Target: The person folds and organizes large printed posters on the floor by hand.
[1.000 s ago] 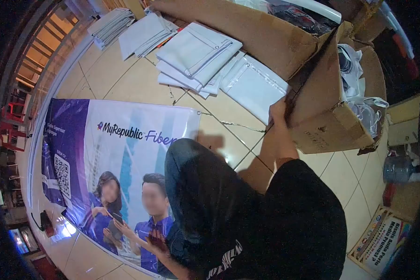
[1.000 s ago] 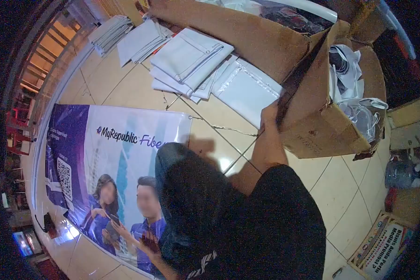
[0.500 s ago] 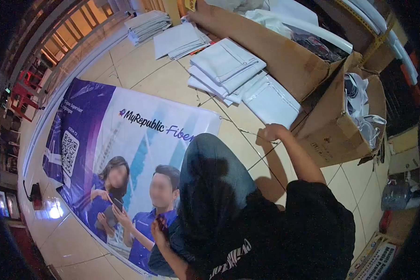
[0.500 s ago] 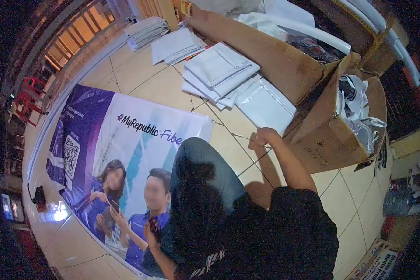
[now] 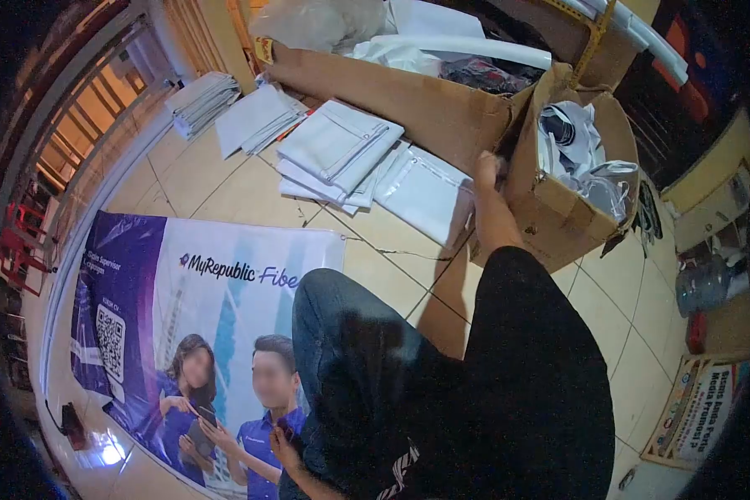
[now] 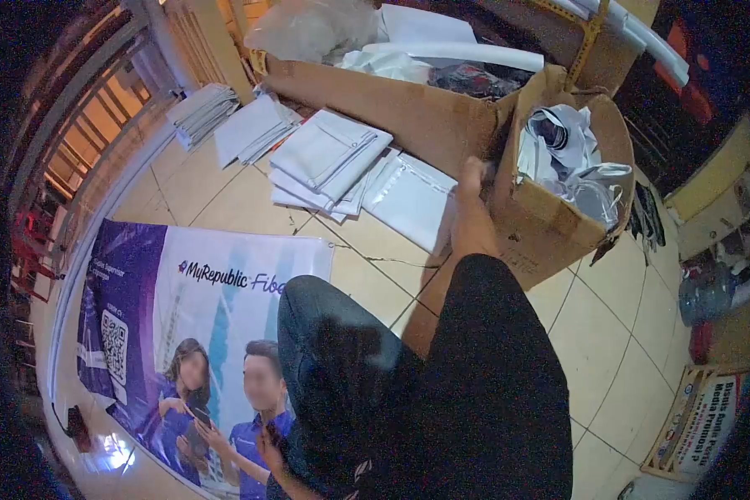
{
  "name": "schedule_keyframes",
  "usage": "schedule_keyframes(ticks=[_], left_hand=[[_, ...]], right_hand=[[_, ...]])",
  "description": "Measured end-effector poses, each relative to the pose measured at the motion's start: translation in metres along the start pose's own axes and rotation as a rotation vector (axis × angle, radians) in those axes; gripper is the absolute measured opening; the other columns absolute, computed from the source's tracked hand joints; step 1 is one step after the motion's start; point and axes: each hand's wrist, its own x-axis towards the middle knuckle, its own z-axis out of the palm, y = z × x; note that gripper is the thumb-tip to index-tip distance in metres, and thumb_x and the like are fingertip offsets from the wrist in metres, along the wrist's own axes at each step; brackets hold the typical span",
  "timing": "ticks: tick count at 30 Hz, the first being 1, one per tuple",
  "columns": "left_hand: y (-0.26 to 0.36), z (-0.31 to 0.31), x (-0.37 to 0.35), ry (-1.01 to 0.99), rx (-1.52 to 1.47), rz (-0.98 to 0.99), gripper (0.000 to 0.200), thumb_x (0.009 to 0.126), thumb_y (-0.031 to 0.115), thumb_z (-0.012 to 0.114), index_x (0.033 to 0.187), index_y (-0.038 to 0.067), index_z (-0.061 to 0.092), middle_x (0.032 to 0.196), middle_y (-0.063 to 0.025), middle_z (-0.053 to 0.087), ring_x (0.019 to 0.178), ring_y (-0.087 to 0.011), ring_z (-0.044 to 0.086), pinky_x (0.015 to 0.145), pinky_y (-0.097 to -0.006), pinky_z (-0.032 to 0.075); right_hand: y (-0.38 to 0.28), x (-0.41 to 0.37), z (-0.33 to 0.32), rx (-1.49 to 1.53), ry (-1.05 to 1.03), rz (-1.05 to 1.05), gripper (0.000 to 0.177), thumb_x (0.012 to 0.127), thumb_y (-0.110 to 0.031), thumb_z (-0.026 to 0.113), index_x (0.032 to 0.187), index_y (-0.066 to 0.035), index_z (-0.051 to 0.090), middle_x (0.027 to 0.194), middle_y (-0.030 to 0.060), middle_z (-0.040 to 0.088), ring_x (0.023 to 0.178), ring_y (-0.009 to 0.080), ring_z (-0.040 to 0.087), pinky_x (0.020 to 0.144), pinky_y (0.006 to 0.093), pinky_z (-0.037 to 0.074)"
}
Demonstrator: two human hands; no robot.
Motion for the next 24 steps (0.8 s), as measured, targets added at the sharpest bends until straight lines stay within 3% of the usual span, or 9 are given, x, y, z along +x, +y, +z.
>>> schedule_keyframes(ticks=[3, 6, 8, 11, 12, 15, 17, 22, 24], left_hand=[[-0.004, -0.003, 0.005, -0.008, 0.096, 0.032, 0.029, 0.091, 0.030, 0.047, 0.092, 0.001, 0.054, 0.083, -0.0038, 0.054, 0.070, -0.0136, 0.047, 0.063, -0.0261, 0.040], [0.002, -0.013, 0.002, -0.092, 0.048, 0.024, 0.027, 0.090, 0.030, 0.048, 0.095, 0.004, 0.054, 0.085, -0.0038, 0.054, 0.073, -0.0145, 0.049, 0.064, -0.0260, 0.040], [0.006, -0.018, -0.002, -0.160, -0.178, -0.034, 0.027, 0.089, 0.031, 0.049, 0.097, 0.005, 0.053, 0.087, -0.0045, 0.054, 0.075, -0.0160, 0.050, 0.065, -0.0263, 0.040], [0.007, -0.033, -0.004, -0.128, -0.347, -0.170, 0.028, 0.089, 0.032, 0.049, 0.095, 0.005, 0.053, 0.086, -0.0056, 0.054, 0.072, -0.0166, 0.050, 0.062, -0.0271, 0.039], [0.009, -0.036, -0.004, -0.122, -0.365, -0.192, 0.028, 0.088, 0.032, 0.049, 0.094, 0.005, 0.053, 0.085, -0.0059, 0.054, 0.071, -0.0169, 0.049, 0.061, -0.0273, 0.039], [0.012, -0.037, 0.004, -0.126, -0.410, -0.225, 0.029, 0.088, 0.033, 0.049, 0.093, 0.004, 0.052, 0.084, -0.0070, 0.054, 0.068, -0.0175, 0.048, 0.058, -0.0280, 0.038], [0.011, -0.036, 0.008, -0.143, -0.439, -0.237, 0.030, 0.088, 0.033, 0.049, 0.091, 0.004, 0.052, 0.083, -0.0077, 0.053, 0.066, -0.0180, 0.048, 0.056, -0.0285, 0.038], [0.011, -0.032, 0.012, -0.177, -0.497, -0.253, 0.031, 0.087, 0.035, 0.050, 0.089, 0.004, 0.051, 0.082, -0.0095, 0.053, 0.061, -0.0191, 0.046, 0.051, -0.0297, 0.037], [0.012, -0.035, 0.011, -0.180, -0.505, -0.253, 0.032, 0.086, 0.035, 0.050, 0.088, 0.003, 0.051, 0.081, -0.0102, 0.053, 0.058, -0.0195, 0.046, 0.049, -0.0302, 0.036]], right_hand=[[-0.014, -0.024, -0.024, -0.590, 0.074, -0.020, 0.035, 0.079, -0.014, 0.053, 0.113, -0.007, 0.054, 0.126, 0.0140, 0.040, 0.113, 0.0315, 0.042, 0.093, 0.0457, 0.036], [-0.001, -0.055, -0.096, 0.159, -0.370, -0.766, 0.064, 0.071, -0.025, 0.057, 0.130, -0.010, 0.038, 0.132, 0.0162, 0.040, 0.116, 0.0345, 0.043, 0.099, 0.0518, 0.029], [0.028, -0.115, -0.135, 0.693, -0.038, -1.032, 0.060, 0.072, -0.020, 0.056, 0.130, -0.010, 0.039, 0.121, 0.0166, 0.050, 0.109, 0.0305, 0.050, 0.092, 0.0428, 0.039], [0.155, -0.190, -0.217, 1.103, -0.115, -1.298, 0.054, 0.074, -0.009, 0.053, 0.127, -0.009, 0.042, 0.117, 0.0155, 0.054, 0.105, 0.0269, 0.054, 0.087, 0.0398, 0.044], [0.200, -0.192, -0.227, 1.298, -0.183, -1.236, 0.049, 0.074, -0.003, 0.051, 0.123, -0.006, 0.047, 0.116, 0.0152, 0.054, 0.101, 0.0246, 0.056, 0.087, 0.0363, 0.044], [0.297, -0.141, -0.199, 0.954, 0.247, -0.319, 0.024, 0.075, -0.011, 0.051, 0.090, 0.004, 0.062, 0.090, 0.0162, 0.064, 0.082, 0.0245, 0.063, 0.074, 0.0330, 0.048], [0.328, -0.077, -0.119, 1.056, 0.274, -0.195, 0.028, 0.075, -0.017, 0.056, 0.099, -0.005, 0.063, 0.079, 0.0224, 0.061, 0.069, 0.0284, 0.061, 0.068, 0.0390, 0.048], [0.292, -0.044, -0.050, 0.962, -0.419, -0.100, 0.054, 0.071, -0.048, 0.059, 0.090, 0.002, 0.065, 0.092, 0.0186, 0.063, 0.081, 0.0267, 0.061, 0.071, 0.0395, 0.047], [0.296, -0.028, -0.057, 0.723, -0.487, -0.134, 0.060, 0.069, -0.041, 0.061, 0.109, 0.003, 0.057, 0.109, 0.0187, 0.058, 0.089, 0.0279, 0.061, 0.073, 0.0417, 0.048]])
